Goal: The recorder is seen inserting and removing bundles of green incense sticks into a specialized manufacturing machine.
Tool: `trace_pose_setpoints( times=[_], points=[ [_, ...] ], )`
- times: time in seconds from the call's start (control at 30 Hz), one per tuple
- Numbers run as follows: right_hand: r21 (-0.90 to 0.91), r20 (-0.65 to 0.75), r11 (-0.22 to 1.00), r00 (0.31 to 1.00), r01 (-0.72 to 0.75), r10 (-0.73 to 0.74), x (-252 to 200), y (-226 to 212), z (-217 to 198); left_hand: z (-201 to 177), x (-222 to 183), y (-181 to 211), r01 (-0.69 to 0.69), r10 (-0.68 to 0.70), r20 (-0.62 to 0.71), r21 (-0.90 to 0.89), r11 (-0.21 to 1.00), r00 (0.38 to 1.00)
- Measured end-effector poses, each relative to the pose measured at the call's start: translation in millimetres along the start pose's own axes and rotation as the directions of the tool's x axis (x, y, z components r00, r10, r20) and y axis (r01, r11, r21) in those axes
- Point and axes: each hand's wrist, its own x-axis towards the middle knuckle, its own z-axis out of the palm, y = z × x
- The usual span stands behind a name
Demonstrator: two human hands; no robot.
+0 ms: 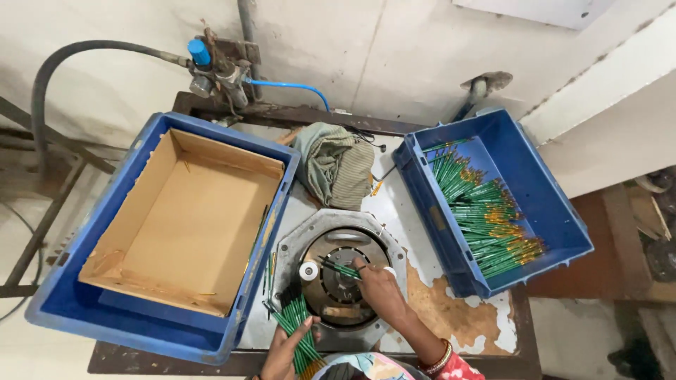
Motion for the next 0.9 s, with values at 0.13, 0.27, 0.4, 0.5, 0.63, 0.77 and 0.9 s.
trace_pose_setpoints(
  times=[0.13,0.27,0.4,0.5,0.63,0.77,0.9],
  points=[
    [0.089,-0.02,0.995,0.999,0.043,-0.041,-5,-1,-3,13,-20,16,0.057,-0.057,0.015,-0.026,0.998,0.998],
    [0.451,-0.067,0.889,0.996,0.084,-0.06,-22,-32,-26,10,-19,9,-0.153,0.136,0.21,0.069,0.986,0.968],
    [0.488,0.135,0.868,0.976,0.086,-0.173,-39,-35,-23,6,-12,11,-0.525,0.335,0.474,0.355,0.774,0.814],
    [0.346,0.176,0.938,0.982,0.002,-0.067,-39,-36,-54,11,-3,28,-0.436,0.217,0.46,0.447,0.781,0.861],
    [0.243,-0.044,0.968,0.996,-0.066,0.079,-20,-32,-54,35,-21,41,-0.089,0.075,0.104,0.137,0.987,0.992],
    [0.011,0.016,0.999,0.999,-0.051,0.051,-6,-12,-13,22,-20,31,-0.13,0.121,0.146,0.055,0.99,0.982],
    [-0.003,-0.135,0.996,0.987,0.085,-0.085,-9,-12,-5,4,-14,10,0.018,-0.011,0.094,-0.066,0.998,0.996]
  ],
)
